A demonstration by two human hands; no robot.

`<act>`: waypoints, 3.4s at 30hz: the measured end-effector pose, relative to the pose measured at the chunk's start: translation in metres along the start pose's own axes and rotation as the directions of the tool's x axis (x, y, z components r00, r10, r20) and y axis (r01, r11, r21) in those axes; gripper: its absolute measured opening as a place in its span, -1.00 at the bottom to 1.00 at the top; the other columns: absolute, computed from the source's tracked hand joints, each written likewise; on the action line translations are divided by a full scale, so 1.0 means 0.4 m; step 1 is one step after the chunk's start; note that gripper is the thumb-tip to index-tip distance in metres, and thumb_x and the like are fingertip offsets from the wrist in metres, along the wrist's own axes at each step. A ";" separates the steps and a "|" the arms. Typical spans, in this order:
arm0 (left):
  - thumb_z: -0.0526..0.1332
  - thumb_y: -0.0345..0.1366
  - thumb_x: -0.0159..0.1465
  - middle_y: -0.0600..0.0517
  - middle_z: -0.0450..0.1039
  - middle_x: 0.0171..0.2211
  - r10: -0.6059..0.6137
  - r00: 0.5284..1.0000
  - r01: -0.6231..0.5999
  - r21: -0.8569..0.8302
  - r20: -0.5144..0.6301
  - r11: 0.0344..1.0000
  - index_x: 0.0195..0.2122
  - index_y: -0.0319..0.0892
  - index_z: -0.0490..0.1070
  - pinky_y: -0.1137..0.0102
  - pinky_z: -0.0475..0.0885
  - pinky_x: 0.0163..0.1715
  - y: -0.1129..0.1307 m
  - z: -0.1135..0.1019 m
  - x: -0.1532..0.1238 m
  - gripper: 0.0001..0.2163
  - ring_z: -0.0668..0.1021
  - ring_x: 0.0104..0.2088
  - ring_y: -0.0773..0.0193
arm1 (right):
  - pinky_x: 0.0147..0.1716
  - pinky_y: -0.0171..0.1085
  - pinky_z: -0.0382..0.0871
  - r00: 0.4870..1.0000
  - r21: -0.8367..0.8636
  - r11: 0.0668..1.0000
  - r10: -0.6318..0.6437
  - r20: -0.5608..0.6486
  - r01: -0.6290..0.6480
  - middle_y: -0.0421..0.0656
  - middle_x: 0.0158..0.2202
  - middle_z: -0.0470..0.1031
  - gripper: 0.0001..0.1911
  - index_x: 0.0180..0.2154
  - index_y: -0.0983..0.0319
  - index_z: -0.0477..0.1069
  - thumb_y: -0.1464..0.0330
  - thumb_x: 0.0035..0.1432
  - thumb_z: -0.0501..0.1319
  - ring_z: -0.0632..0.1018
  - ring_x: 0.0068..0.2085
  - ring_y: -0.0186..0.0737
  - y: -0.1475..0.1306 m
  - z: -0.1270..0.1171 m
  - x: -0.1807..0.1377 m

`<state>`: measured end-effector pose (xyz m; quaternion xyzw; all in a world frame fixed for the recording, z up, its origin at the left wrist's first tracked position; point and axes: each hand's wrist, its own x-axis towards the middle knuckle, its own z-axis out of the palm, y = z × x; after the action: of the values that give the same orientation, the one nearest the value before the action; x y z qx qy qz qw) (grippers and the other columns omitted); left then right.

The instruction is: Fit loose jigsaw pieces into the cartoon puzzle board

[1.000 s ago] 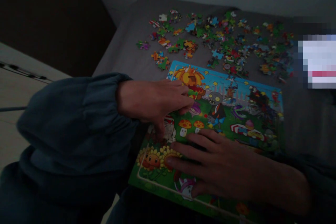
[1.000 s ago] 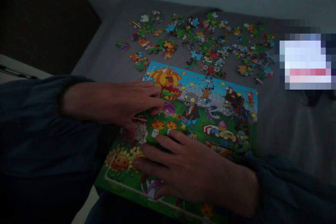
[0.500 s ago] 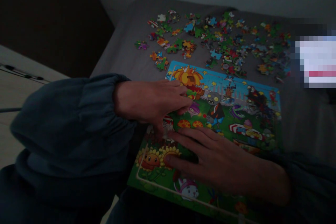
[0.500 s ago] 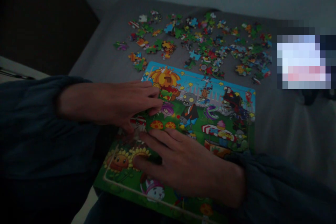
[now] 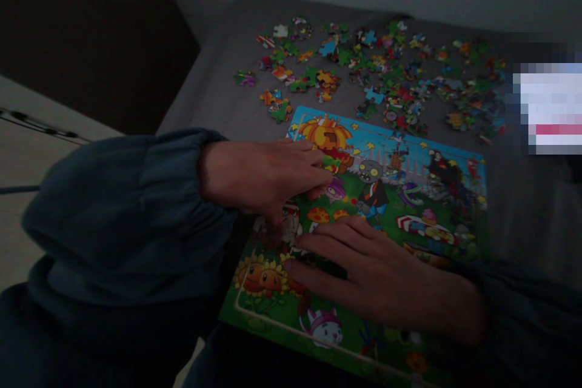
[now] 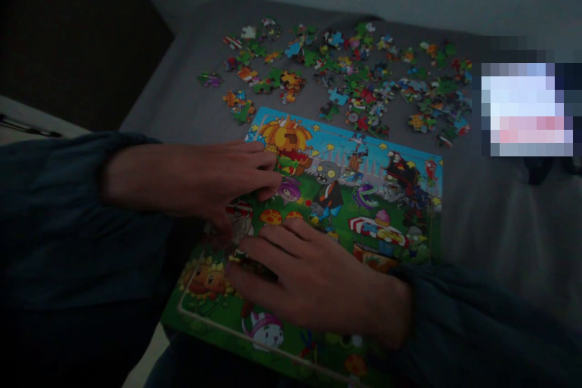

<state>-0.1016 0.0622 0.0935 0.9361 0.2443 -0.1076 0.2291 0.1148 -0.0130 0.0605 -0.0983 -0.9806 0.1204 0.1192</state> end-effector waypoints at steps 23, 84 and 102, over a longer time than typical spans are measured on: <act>0.50 -0.11 -0.05 -0.01 0.42 -0.16 0.027 0.999 -0.028 -0.019 -0.035 0.999 -0.23 -0.15 0.36 0.35 0.20 -0.16 -0.018 0.014 -0.002 -0.54 0.39 -0.14 0.13 | -0.07 -0.21 0.25 0.995 0.060 0.996 -0.064 0.081 0.059 -0.16 0.06 0.48 -0.73 0.04 0.17 0.43 0.28 0.39 0.09 0.42 0.02 -0.20 -0.002 0.004 -0.008; 0.44 -0.21 0.04 -0.03 0.40 -0.18 0.007 0.998 -0.009 -0.047 -0.056 0.999 -0.26 -0.17 0.37 0.36 0.21 -0.21 -0.008 0.008 -0.003 -0.67 0.39 -0.18 0.14 | -0.10 -0.15 0.20 0.974 0.131 0.973 0.168 0.152 -0.189 -0.11 0.00 0.40 -0.67 0.09 0.20 0.34 0.28 0.33 0.18 0.32 -0.06 -0.10 -0.038 0.014 0.013; 0.44 -0.21 0.01 0.00 0.40 -0.19 0.002 0.999 -0.003 -0.043 -0.036 0.999 -0.27 -0.16 0.37 0.36 0.22 -0.22 -0.007 0.006 0.002 -0.67 0.39 -0.19 0.15 | -0.05 -0.10 0.16 0.961 0.126 0.963 0.217 0.170 -0.240 -0.08 -0.05 0.38 -0.68 0.02 0.17 0.38 0.17 0.31 0.18 0.31 -0.06 -0.04 -0.024 0.009 0.028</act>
<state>-0.1024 0.0637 0.0901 0.9331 0.2494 -0.0853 0.2448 0.1017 -0.0206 0.0620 -0.1923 -0.9576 0.2118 0.0347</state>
